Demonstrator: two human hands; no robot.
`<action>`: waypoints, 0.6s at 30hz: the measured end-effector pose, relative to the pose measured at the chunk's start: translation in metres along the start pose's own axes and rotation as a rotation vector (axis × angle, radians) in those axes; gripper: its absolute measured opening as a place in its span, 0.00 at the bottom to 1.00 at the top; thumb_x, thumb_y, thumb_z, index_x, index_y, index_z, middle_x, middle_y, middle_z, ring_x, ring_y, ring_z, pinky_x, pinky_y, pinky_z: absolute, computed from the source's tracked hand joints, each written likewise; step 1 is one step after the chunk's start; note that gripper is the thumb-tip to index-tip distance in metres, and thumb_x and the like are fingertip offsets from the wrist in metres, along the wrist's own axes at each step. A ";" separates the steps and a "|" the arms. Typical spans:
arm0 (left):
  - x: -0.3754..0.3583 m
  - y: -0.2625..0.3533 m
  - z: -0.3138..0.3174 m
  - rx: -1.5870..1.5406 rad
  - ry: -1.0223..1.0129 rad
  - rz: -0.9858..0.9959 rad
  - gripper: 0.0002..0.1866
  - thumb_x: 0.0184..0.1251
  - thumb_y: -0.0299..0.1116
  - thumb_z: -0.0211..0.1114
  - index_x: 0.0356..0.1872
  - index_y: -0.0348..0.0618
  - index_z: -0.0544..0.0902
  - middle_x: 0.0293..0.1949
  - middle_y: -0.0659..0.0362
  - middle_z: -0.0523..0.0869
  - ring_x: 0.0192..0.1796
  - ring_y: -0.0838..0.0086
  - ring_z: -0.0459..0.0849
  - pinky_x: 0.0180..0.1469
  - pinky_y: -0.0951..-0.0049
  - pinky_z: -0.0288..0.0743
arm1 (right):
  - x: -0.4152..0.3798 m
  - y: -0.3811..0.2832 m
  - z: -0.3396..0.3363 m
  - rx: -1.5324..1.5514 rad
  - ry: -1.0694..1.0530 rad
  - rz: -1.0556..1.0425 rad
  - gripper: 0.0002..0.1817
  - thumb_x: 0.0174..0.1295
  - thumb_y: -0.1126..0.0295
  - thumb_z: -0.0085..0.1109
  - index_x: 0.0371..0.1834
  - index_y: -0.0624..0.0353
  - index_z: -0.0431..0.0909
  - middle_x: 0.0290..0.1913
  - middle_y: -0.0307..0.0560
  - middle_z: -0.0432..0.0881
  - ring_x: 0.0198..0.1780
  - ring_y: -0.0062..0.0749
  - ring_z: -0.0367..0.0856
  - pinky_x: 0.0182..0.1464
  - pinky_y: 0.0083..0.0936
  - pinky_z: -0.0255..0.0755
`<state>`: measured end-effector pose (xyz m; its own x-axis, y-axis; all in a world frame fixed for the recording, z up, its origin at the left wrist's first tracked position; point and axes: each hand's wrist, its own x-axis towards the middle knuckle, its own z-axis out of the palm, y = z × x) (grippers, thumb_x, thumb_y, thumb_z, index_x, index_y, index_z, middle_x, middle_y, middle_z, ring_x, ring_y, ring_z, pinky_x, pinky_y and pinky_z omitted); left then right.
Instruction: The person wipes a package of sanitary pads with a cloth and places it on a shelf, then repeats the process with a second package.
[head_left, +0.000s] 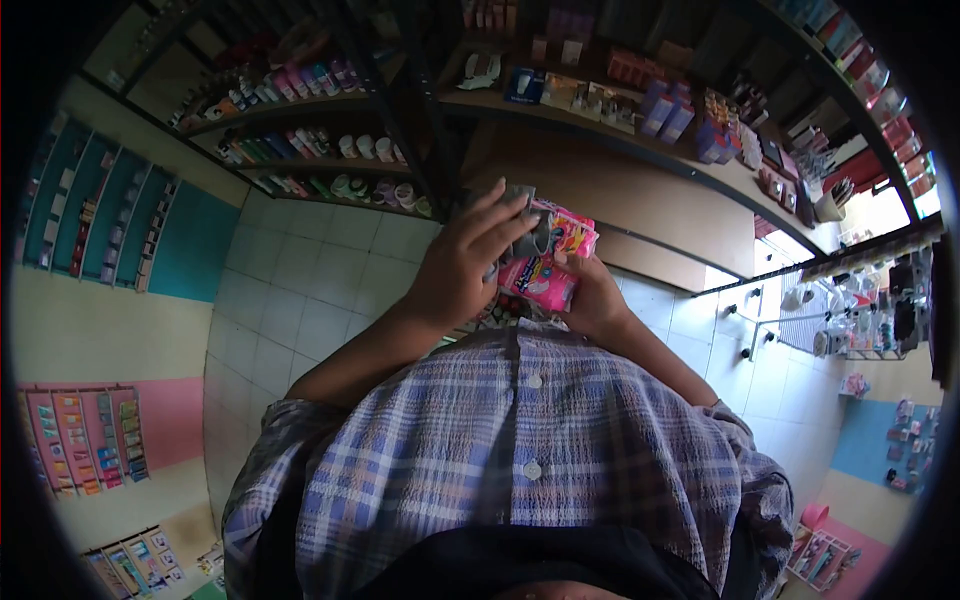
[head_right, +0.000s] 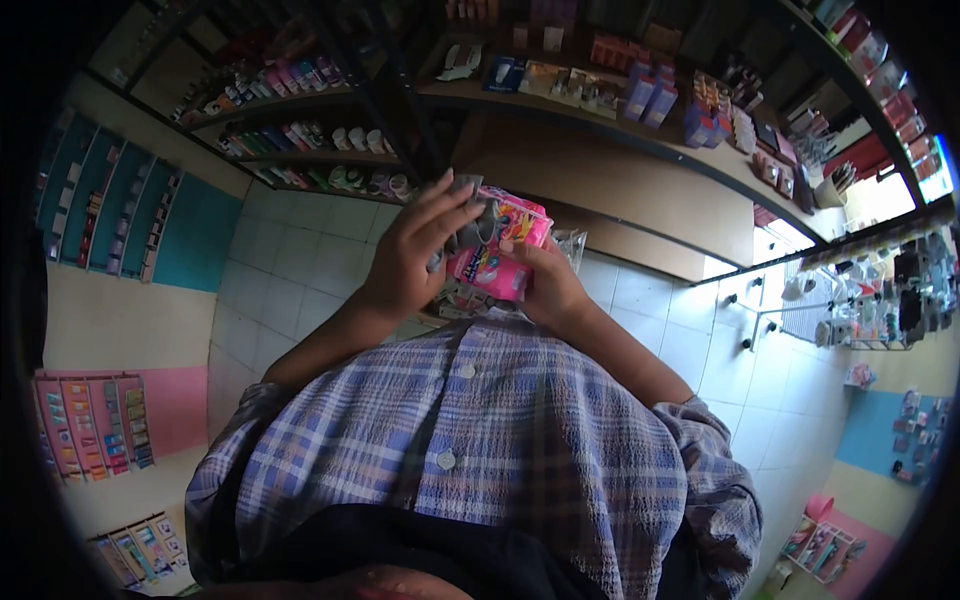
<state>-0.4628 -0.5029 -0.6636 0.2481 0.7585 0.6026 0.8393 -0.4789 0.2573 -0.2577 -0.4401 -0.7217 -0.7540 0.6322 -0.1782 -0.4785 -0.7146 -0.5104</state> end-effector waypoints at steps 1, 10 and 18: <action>-0.005 0.000 0.003 -0.077 -0.034 -0.021 0.32 0.49 0.15 0.64 0.62 0.45 0.79 0.63 0.53 0.78 0.71 0.55 0.72 0.67 0.56 0.71 | 0.001 -0.006 0.002 0.046 -0.018 0.022 0.28 0.64 0.71 0.62 0.67 0.61 0.64 0.58 0.52 0.78 0.58 0.43 0.82 0.61 0.44 0.79; -0.020 -0.018 -0.014 -0.595 -0.140 -0.479 0.20 0.62 0.17 0.63 0.57 0.37 0.82 0.47 0.54 0.87 0.53 0.66 0.86 0.57 0.68 0.77 | 0.002 -0.013 -0.007 -0.223 -0.003 -0.243 0.39 0.65 0.53 0.64 0.71 0.63 0.59 0.64 0.56 0.74 0.63 0.46 0.78 0.64 0.45 0.76; 0.019 0.017 0.021 -0.465 0.162 -0.417 0.18 0.73 0.30 0.62 0.61 0.37 0.78 0.56 0.47 0.84 0.61 0.56 0.82 0.63 0.63 0.72 | 0.007 -0.002 0.015 0.117 -0.001 -0.109 0.42 0.72 0.32 0.29 0.76 0.53 0.57 0.73 0.50 0.66 0.74 0.48 0.65 0.75 0.52 0.56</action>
<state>-0.4338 -0.4876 -0.6635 -0.1603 0.8635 0.4782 0.5431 -0.3273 0.7732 -0.2684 -0.4382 -0.7095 -0.6950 0.7078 -0.1261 -0.6066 -0.6715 -0.4256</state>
